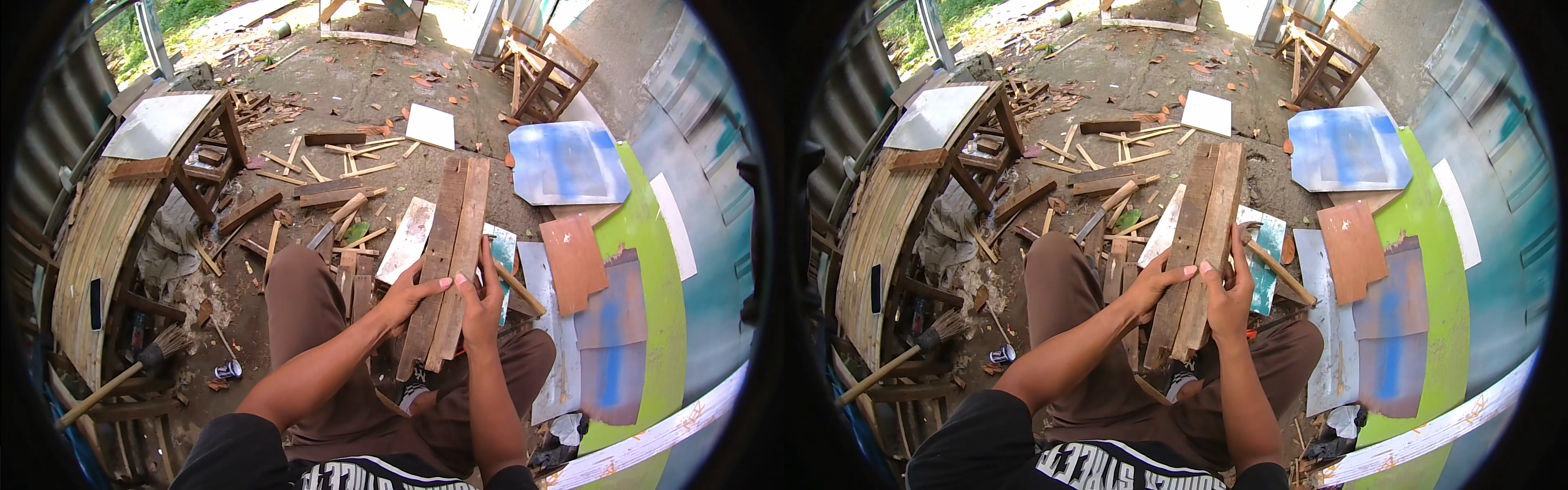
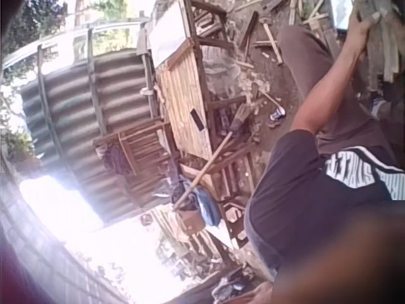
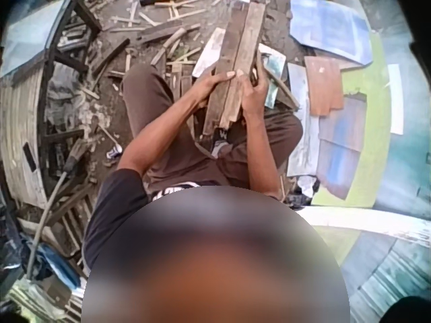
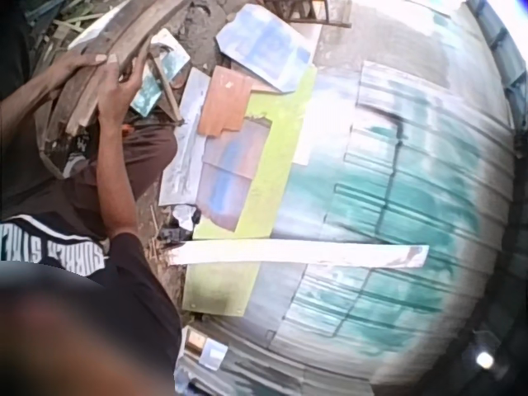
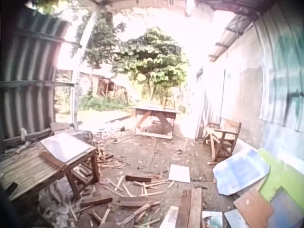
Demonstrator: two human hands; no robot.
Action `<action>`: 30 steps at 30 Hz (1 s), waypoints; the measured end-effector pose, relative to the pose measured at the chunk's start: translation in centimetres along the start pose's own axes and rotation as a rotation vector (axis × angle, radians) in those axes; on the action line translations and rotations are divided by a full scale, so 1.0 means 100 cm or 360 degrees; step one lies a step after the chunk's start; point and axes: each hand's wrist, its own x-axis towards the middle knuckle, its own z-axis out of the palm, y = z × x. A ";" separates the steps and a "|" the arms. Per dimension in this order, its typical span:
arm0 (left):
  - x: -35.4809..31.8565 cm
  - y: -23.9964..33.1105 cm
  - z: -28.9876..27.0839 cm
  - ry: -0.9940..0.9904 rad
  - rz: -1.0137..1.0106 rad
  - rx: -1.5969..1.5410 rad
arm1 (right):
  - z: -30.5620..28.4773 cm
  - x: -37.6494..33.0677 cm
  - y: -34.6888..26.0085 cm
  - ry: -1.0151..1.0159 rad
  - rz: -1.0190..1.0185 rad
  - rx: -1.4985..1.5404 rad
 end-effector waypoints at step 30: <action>0.009 -0.004 -0.006 0.0079 -0.0051 0.0071 | 0.006 -0.007 0.012 0.0083 0.0029 0.0119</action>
